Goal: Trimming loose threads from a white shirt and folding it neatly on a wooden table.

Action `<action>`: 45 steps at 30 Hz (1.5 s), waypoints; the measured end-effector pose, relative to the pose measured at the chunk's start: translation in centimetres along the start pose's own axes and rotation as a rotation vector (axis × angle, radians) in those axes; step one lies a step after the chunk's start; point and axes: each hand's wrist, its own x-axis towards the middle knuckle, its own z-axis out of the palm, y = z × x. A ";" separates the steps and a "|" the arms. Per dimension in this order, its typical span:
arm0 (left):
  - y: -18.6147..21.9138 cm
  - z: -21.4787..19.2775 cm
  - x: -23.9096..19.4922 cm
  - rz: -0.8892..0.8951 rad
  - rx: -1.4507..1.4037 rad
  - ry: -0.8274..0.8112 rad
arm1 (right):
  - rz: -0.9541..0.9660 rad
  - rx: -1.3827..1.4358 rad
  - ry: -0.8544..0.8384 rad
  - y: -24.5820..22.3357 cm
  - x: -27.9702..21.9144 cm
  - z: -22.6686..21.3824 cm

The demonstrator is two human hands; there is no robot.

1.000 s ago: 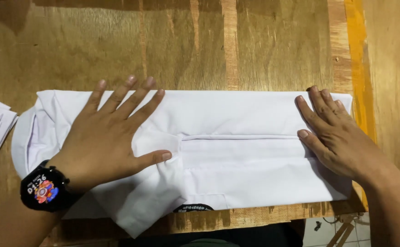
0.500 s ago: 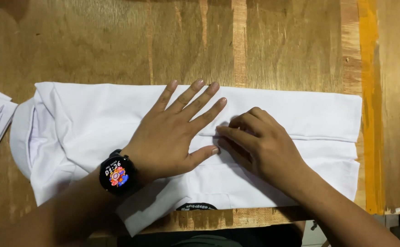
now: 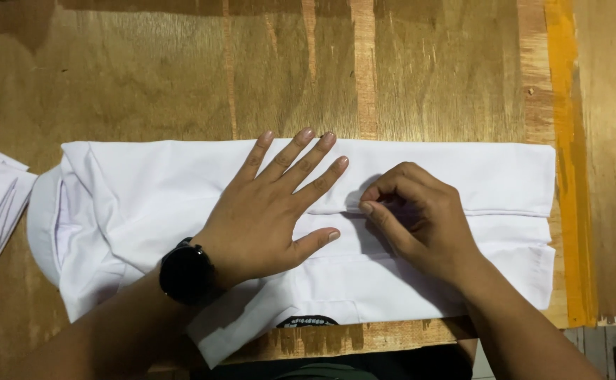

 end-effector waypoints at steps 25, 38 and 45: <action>3.1 -3.7 -2.7 0.160 -0.148 -0.022 | 0.451 -0.307 0.783 7.5 -14.8 -13.0; 3.3 -4.3 -2.2 -0.251 0.196 0.000 | -0.129 -0.670 0.099 7.1 -10.7 -10.9; -1.0 -6.3 -13.5 -0.721 0.190 0.483 | -0.105 -0.831 0.226 9.9 -12.5 -8.4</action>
